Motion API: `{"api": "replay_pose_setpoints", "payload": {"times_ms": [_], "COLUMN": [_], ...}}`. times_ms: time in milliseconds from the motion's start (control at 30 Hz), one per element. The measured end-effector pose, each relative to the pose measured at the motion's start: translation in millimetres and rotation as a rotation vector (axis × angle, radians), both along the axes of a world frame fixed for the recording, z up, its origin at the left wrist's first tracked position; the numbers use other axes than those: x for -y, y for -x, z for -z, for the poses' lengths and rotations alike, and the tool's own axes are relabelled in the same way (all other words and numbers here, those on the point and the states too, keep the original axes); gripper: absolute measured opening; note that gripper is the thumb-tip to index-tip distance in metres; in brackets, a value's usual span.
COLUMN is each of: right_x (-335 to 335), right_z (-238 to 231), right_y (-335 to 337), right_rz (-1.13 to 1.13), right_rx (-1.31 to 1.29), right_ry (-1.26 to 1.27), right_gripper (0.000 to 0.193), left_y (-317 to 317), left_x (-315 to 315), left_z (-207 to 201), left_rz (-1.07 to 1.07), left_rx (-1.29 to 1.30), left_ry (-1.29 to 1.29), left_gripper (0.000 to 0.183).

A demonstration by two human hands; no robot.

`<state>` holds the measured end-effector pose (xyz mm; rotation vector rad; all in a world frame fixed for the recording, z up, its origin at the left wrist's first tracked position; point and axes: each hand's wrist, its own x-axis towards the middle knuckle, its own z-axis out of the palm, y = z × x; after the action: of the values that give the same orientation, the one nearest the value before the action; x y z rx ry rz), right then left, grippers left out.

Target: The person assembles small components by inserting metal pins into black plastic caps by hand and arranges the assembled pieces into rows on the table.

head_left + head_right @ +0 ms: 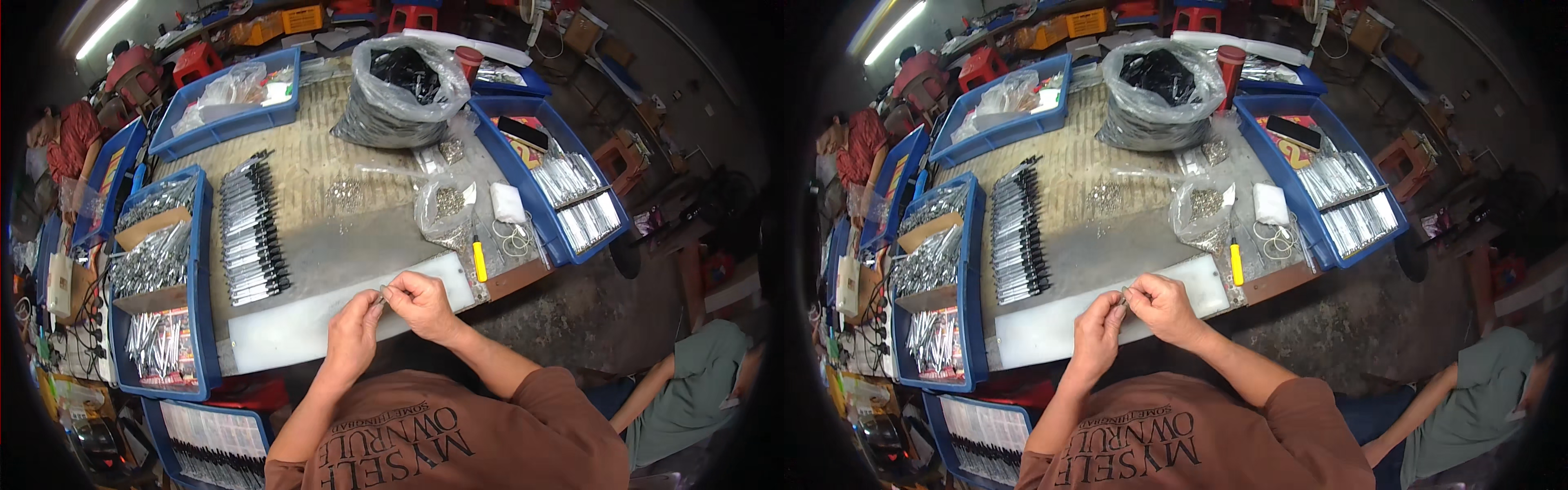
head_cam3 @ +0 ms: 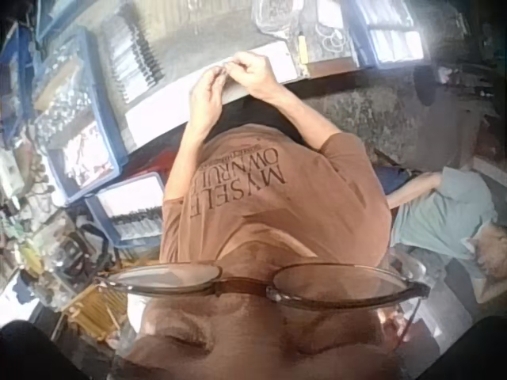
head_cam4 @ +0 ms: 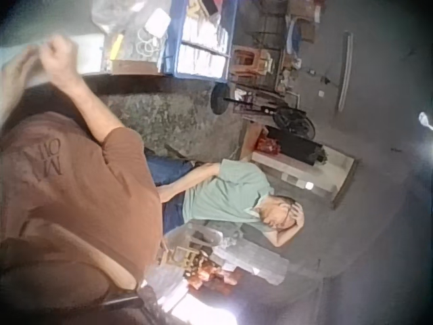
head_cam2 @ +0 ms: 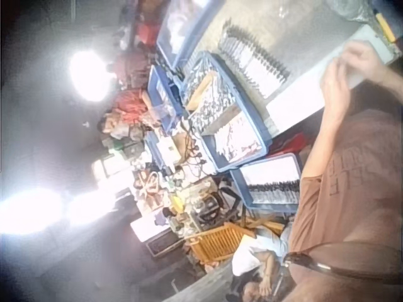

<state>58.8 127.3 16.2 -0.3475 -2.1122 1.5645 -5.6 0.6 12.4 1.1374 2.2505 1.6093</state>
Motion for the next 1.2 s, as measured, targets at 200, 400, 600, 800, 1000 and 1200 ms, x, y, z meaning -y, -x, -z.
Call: {"api": "replay_pose_setpoints", "payload": {"times_ms": [200, 400, 600, 800, 1000, 1200], "right_x": [10.4, -20.0, -158.0, -242.1, -235.9, -241.0], "right_z": [20.8, -1.6, -69.4, -110.4, -121.5, -122.0], "right_y": [5.0, 10.4, 78.1, 152.4, 176.9, 173.2], "right_rz": [0.103, -0.186, 0.162, 0.137, -0.107, -0.086], "right_rx": [-0.053, 0.147, -0.017, 0.154, 0.641, 0.582], "right_ry": [0.244, -0.026, -0.481, -1.102, -1.428, -1.386], "right_gripper": [0.019, 0.018, 0.021, 0.018, 0.022, 0.019], "left_y": [6.5, 22.8, 34.9, 37.3, 38.1, 37.8], "left_x": [-7.3, -3.3, -1.7, -5.7, -4.8, -4.5], "left_z": [2.1, 6.8, 28.2, 32.0, 31.6, 28.0], "left_rz": [-0.089, -0.057, -0.084, -0.035, -0.032, -0.032], "left_rx": [-0.553, -0.658, -0.632, -0.667, -0.653, -0.649], "left_ry": [0.071, 0.132, 0.206, 0.258, 0.238, 0.212], "left_gripper": [0.011, 0.010, 0.010, 0.012, 0.012, 0.012]}}
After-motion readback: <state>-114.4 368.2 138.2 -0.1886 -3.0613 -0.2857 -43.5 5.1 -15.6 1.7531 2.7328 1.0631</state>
